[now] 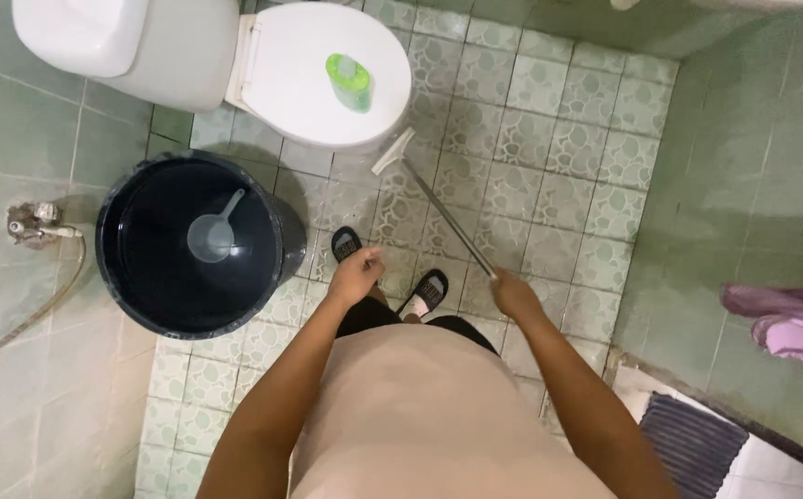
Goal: The person mops the tiled bathroom floor using a mop and a black bucket. They move around the toilet and bathtub, scrubbing the floor. At one point, they pick up a green cleaning liquid bottle from the bathtub edge and place it on the toilet seat before continuing to mop.
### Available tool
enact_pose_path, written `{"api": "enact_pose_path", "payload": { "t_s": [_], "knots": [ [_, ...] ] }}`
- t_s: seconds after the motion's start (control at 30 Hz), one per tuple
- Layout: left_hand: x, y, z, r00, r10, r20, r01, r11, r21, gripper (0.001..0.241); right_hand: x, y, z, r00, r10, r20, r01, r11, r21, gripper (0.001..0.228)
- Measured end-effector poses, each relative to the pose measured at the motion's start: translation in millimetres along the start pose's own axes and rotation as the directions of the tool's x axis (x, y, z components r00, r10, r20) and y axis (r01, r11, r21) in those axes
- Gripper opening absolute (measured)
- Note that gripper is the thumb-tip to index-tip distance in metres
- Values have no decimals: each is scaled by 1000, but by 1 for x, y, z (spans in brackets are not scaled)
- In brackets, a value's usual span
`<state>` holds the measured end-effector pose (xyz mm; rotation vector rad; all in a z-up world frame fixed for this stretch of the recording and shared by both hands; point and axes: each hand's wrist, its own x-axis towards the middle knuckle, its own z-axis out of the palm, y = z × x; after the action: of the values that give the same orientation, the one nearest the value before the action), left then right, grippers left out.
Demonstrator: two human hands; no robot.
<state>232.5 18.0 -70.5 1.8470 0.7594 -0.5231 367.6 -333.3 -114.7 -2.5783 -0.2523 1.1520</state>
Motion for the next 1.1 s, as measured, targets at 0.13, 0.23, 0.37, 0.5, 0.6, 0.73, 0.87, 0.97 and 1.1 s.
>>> {"api": "enact_pose_path", "payload": {
  "t_s": [0.13,0.23,0.37,0.5,0.6,0.73,0.87,0.97,1.1],
  "knots": [
    [-4,11,-8,998,54,-15,-55,998,-21,49,-67,88,15,996,61,71,-51,990,-135,53],
    [-12,16,-10,995,96,-36,-98,993,-62,47,-134,154,29,994,100,49,-93,988,-125,57],
    [-16,20,-14,986,132,-102,-141,986,-91,42,-158,175,41,996,84,5,-81,975,-206,57],
    [-10,12,-13,998,42,-40,-46,992,-120,47,-87,121,32,983,152,106,-146,987,-59,61],
    [-14,14,-18,998,40,-40,-45,993,-111,46,-7,89,38,998,42,-39,-45,994,-97,54],
    [-16,18,-21,993,77,-91,-84,993,-80,42,73,44,35,981,-112,-157,110,994,-21,56],
    [-24,22,-24,986,82,-144,-99,988,-116,39,120,29,42,939,-217,-267,210,976,-58,55],
    [-24,19,-24,984,95,-149,-109,990,-92,38,102,51,28,977,-131,-167,124,991,-50,56],
    [-18,22,-16,990,84,-109,-90,994,-54,38,11,167,79,994,107,-37,-106,994,36,58]
  ]
}}
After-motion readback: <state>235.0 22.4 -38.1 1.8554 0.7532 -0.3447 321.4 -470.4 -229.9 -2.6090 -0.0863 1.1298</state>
